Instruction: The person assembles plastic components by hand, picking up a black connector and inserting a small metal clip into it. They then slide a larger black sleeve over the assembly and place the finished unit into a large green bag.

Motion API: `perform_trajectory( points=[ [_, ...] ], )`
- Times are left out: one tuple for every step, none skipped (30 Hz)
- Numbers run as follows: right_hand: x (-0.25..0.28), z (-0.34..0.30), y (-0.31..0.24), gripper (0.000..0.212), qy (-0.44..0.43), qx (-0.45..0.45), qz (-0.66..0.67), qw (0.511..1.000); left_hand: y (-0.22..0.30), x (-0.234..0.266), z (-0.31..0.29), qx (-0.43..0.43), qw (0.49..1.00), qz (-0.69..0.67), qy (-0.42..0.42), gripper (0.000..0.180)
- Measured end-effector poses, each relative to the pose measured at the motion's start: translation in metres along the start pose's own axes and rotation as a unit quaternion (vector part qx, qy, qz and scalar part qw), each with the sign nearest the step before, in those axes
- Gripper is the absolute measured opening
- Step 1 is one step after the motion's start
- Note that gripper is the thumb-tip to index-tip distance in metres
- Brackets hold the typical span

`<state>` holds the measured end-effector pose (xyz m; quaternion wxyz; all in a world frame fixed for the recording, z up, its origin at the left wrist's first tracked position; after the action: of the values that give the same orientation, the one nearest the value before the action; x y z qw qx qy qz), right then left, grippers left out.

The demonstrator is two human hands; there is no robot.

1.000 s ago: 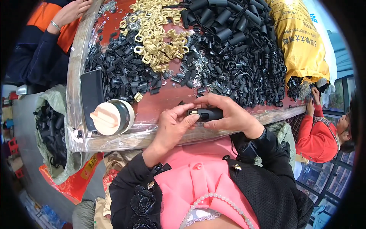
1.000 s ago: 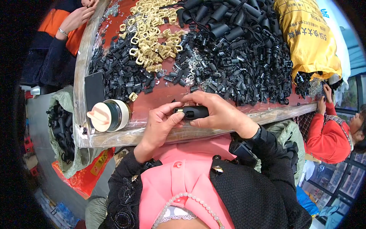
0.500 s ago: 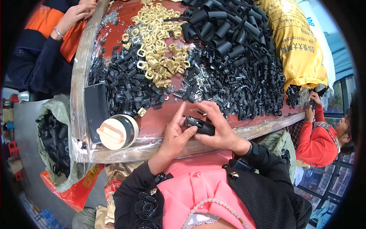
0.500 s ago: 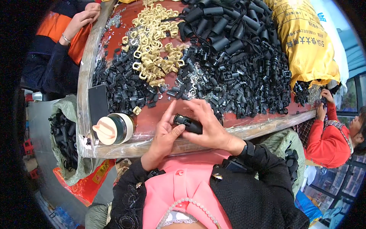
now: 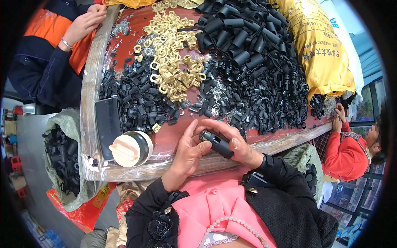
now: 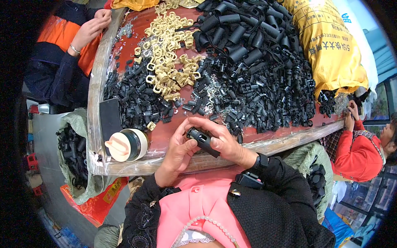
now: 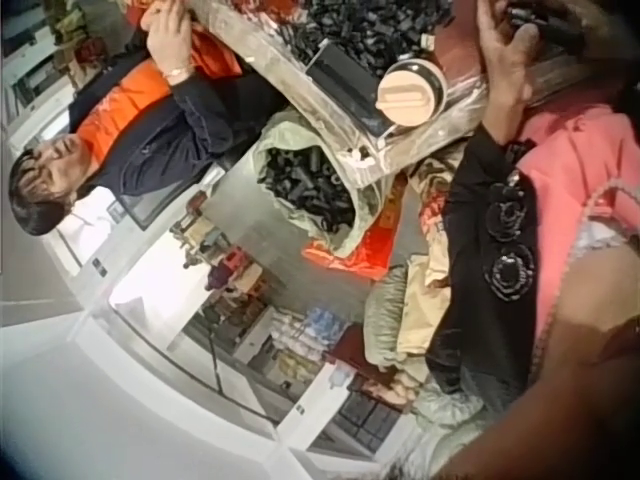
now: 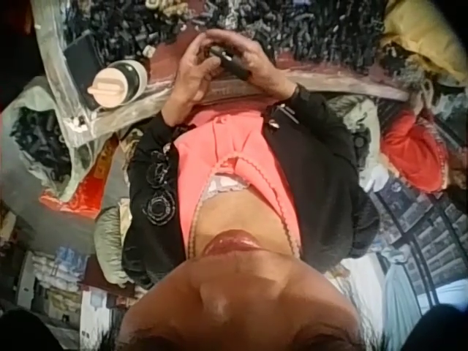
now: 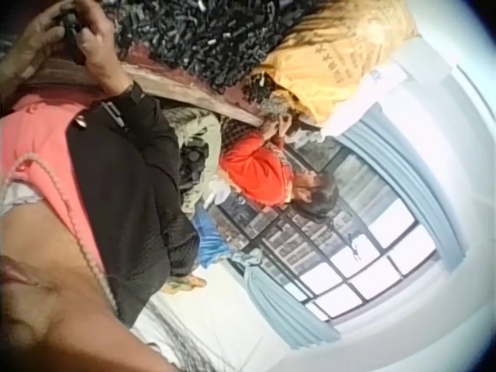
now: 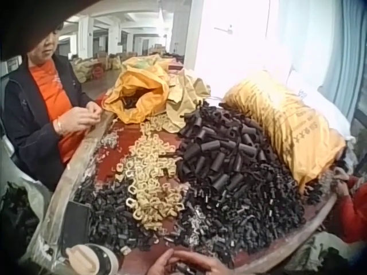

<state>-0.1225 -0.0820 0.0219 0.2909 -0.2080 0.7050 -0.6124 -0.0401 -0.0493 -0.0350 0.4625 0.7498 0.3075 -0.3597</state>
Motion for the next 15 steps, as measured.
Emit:
perform_trajectory(
  points=[
    [0.0015, 0.0004, -0.0006, 0.097, 0.012, 0.002, 0.010, 1.000, -0.0002, 0.0005, -0.0005, -0.004, 1.000, 0.009, 0.004, 0.083],
    [0.0015, 0.0006, 0.0000, 0.097, 0.013, 0.003, 0.010, 1.000, -0.0005, 0.0009, -0.0011, -0.008, 1.000, 0.019, 0.009, 0.079],
    [0.0022, 0.0007, 0.0010, 0.097, 0.016, 0.008, 0.013, 1.000, -0.0005, 0.0013, -0.0012, -0.013, 0.999, 0.028, 0.013, 0.075],
    [0.0030, 0.0007, 0.0019, 0.097, 0.018, 0.014, 0.015, 1.000, -0.0009, 0.0012, -0.0007, -0.013, 0.999, 0.029, 0.012, 0.075],
    [0.0036, 0.0007, 0.0018, 0.097, 0.021, 0.019, 0.018, 0.999, -0.0018, 0.0002, 0.0000, -0.010, 1.000, 0.024, 0.005, 0.079],
    [0.0035, 0.0005, 0.0017, 0.097, 0.021, 0.020, 0.018, 0.999, -0.0028, -0.0006, 0.0001, -0.008, 1.000, 0.018, -0.002, 0.082],
    [0.0039, 0.0003, 0.0015, 0.097, 0.025, 0.020, 0.014, 0.999, -0.0035, -0.0016, 0.0002, -0.005, 1.000, 0.012, -0.010, 0.086],
    [0.0042, 0.0000, 0.0013, 0.097, 0.028, 0.021, 0.011, 0.999, -0.0034, -0.0019, 0.0002, -0.005, 1.000, 0.013, -0.010, 0.086],
    [0.0044, -0.0003, 0.0011, 0.097, 0.031, 0.022, 0.007, 0.999, -0.0039, -0.0025, 0.0001, 0.000, 1.000, 0.015, -0.012, 0.086],
    [0.0044, -0.0007, 0.0021, 0.097, 0.031, 0.022, 0.007, 0.999, -0.0043, -0.0032, 0.0000, 0.004, 1.000, 0.017, -0.014, 0.086],
    [0.0050, -0.0013, 0.0041, 0.097, 0.034, 0.021, 0.014, 0.999, -0.0049, -0.0041, -0.0002, 0.009, 1.000, 0.019, -0.016, 0.086],
    [0.0056, -0.0019, 0.0062, 0.098, 0.036, 0.019, 0.021, 0.999, -0.0047, -0.0047, -0.0004, 0.009, 1.000, 0.019, -0.017, 0.086],
    [0.0058, -0.0025, 0.0070, 0.098, 0.039, 0.018, 0.028, 0.999, -0.0049, -0.0054, -0.0007, 0.013, 1.000, 0.018, -0.019, 0.086],
    [0.0053, -0.0029, 0.0064, 0.098, 0.039, 0.018, 0.027, 0.999, -0.0050, -0.0061, -0.0010, 0.018, 0.999, 0.016, -0.021, 0.086],
    [0.0048, -0.0032, 0.0057, 0.098, 0.039, 0.017, 0.031, 0.999, -0.0051, -0.0067, -0.0013, 0.022, 0.999, 0.015, -0.024, 0.086]
  ],
)
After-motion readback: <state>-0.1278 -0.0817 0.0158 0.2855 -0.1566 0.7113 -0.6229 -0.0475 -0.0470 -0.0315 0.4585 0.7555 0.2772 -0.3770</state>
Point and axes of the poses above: each hand's wrist, its own z-axis towards the middle knuckle, its own x-axis out of the back of the hand, y = z × x, the point moved 7 cm from there along z, towards the middle knuckle, and after that the axes turned 1 degree about -x, right-handed, at the moved point
